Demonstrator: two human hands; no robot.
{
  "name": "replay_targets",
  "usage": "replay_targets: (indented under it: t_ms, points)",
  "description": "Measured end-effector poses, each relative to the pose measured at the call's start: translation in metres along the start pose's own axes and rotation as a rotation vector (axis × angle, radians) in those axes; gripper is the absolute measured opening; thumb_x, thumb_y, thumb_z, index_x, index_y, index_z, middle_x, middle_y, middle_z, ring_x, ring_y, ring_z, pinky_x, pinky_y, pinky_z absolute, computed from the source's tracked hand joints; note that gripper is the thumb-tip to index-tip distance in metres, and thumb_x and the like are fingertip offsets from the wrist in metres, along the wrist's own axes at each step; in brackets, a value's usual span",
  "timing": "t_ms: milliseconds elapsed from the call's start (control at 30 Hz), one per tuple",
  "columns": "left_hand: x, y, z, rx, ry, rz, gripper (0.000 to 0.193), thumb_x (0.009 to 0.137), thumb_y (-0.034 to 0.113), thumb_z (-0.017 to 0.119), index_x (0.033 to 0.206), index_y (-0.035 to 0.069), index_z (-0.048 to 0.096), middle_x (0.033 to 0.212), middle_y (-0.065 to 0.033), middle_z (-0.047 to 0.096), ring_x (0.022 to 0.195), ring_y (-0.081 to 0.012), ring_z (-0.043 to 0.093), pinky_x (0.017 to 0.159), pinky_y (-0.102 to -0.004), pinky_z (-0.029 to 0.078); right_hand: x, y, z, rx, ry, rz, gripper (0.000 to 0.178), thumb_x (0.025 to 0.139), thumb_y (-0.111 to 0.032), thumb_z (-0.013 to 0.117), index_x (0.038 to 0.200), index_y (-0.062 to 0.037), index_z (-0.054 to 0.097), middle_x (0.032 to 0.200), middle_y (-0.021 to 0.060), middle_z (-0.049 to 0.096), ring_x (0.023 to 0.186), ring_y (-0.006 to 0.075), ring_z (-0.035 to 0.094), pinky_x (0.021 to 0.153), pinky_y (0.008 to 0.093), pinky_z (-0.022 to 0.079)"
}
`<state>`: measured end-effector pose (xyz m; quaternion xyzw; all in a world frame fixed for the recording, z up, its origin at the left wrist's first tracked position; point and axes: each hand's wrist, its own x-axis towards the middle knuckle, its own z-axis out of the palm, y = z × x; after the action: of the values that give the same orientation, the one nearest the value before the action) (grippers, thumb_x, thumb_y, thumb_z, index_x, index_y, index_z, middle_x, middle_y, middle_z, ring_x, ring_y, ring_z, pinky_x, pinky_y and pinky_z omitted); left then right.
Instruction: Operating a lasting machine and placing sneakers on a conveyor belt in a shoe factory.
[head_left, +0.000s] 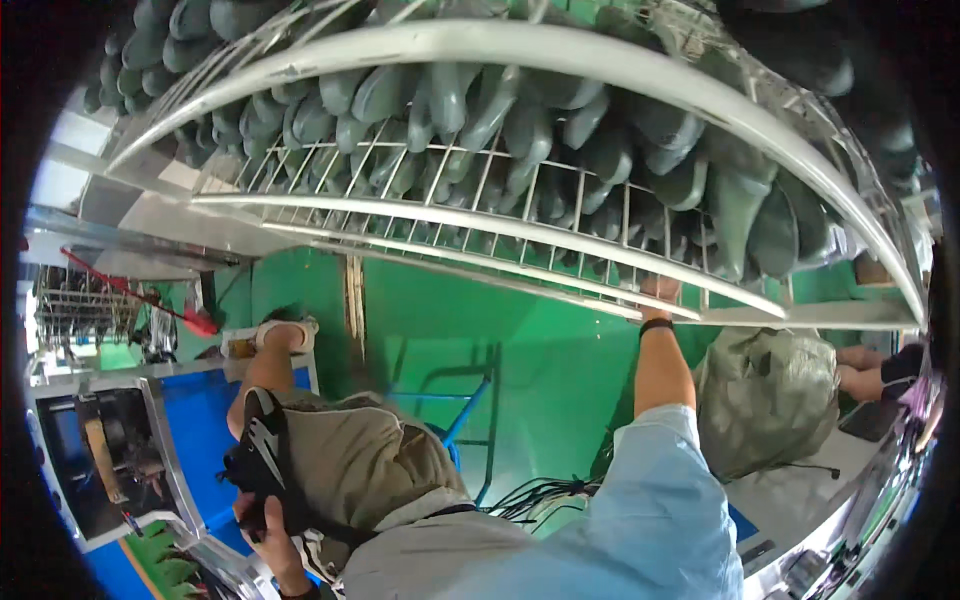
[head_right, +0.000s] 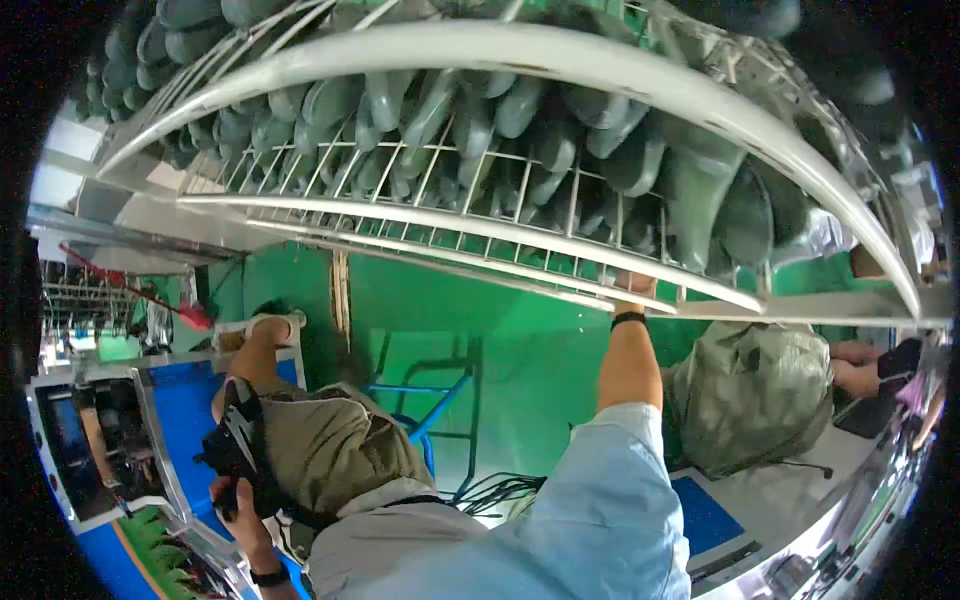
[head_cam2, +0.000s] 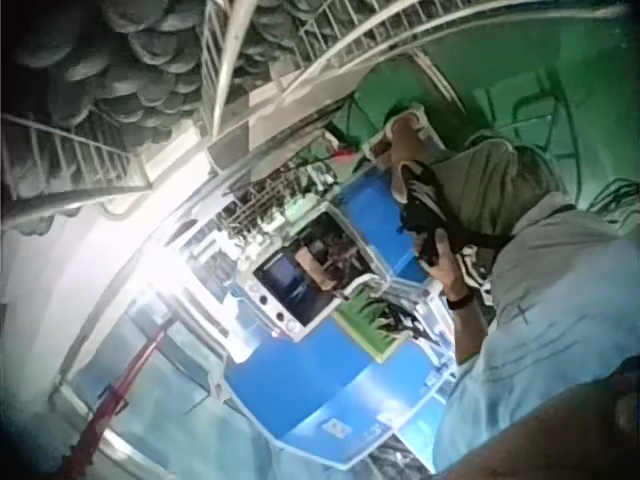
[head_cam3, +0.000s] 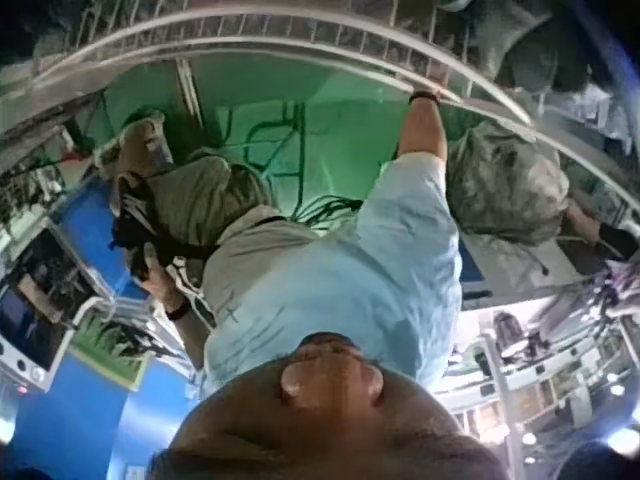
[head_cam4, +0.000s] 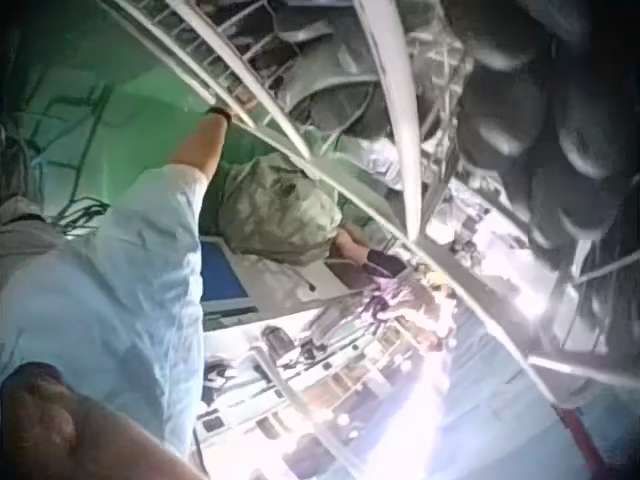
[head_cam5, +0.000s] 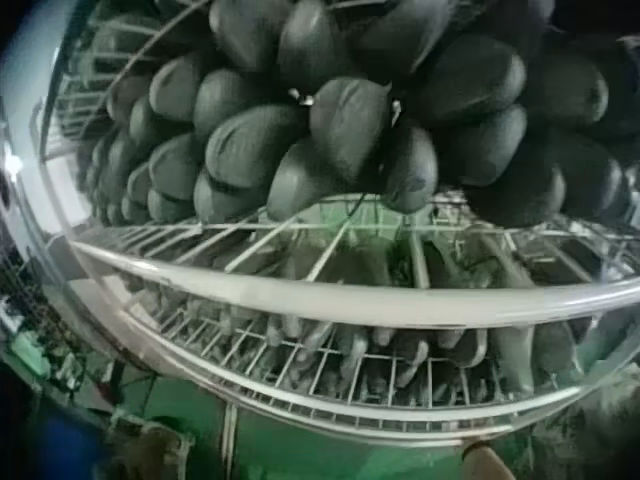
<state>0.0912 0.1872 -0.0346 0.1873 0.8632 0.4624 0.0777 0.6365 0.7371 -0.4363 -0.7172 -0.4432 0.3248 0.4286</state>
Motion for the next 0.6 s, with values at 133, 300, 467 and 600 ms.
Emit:
replay_targets:
  t_ms: [133, 300, 467, 600]
  points:
    - [-0.012, 0.033, -0.003, 0.07, 0.023, 0.015, 0.028, 0.091, 0.018, 0.073, 0.11, 0.006, 0.056, 0.103, 0.0002, 0.052, 0.095, -0.0131, 0.046, 0.089, -0.0289, 0.039, -0.034, -0.004, 0.044, -0.453, -0.018, 0.051, 0.023, 0.094, -0.017, 0.057, 0.115, -0.0077, 0.056, 0.091, 0.011, 0.058, 0.08, 0.0247, 0.057, 0.068, 0.0424, 0.05]
    - [-0.002, 0.051, 0.001, 0.088, 0.09, -0.029, 0.04, 0.086, 0.025, 0.078, 0.112, 0.004, 0.056, 0.107, -0.0006, 0.052, 0.098, -0.0148, 0.047, 0.092, -0.0293, 0.038, -0.042, -0.02, 0.041, -0.682, -0.002, 0.065, 0.024, 0.097, -0.023, 0.053, 0.113, -0.0081, 0.064, 0.096, 0.014, 0.064, 0.085, 0.0251, 0.063, 0.072, 0.0437, 0.054]
    - [0.001, 0.038, -0.041, -0.002, -0.038, -0.13, 0.054, 0.075, 0.029, 0.084, 0.115, 0.002, 0.06, 0.111, -0.005, 0.057, 0.106, -0.0179, 0.052, 0.097, -0.0321, 0.039, -0.081, -0.045, 0.058, -1.34, -0.473, -0.468, 0.025, 0.096, -0.021, 0.051, 0.102, -0.0056, 0.071, 0.103, 0.0196, 0.069, 0.094, 0.0308, 0.067, 0.077, 0.0449, 0.057]
    - [-0.032, -0.024, -0.144, -0.493, -0.067, -0.118, 0.055, 0.081, 0.039, 0.074, 0.122, 0.005, 0.059, 0.121, -0.0078, 0.06, 0.108, -0.0223, 0.057, 0.097, -0.0382, 0.045, -0.173, -0.127, 0.116, -1.044, -0.829, -0.368, 0.026, 0.09, -0.019, 0.056, 0.095, 0.0023, 0.07, 0.096, 0.0179, 0.07, 0.085, 0.0279, 0.069, 0.072, 0.0397, 0.056]
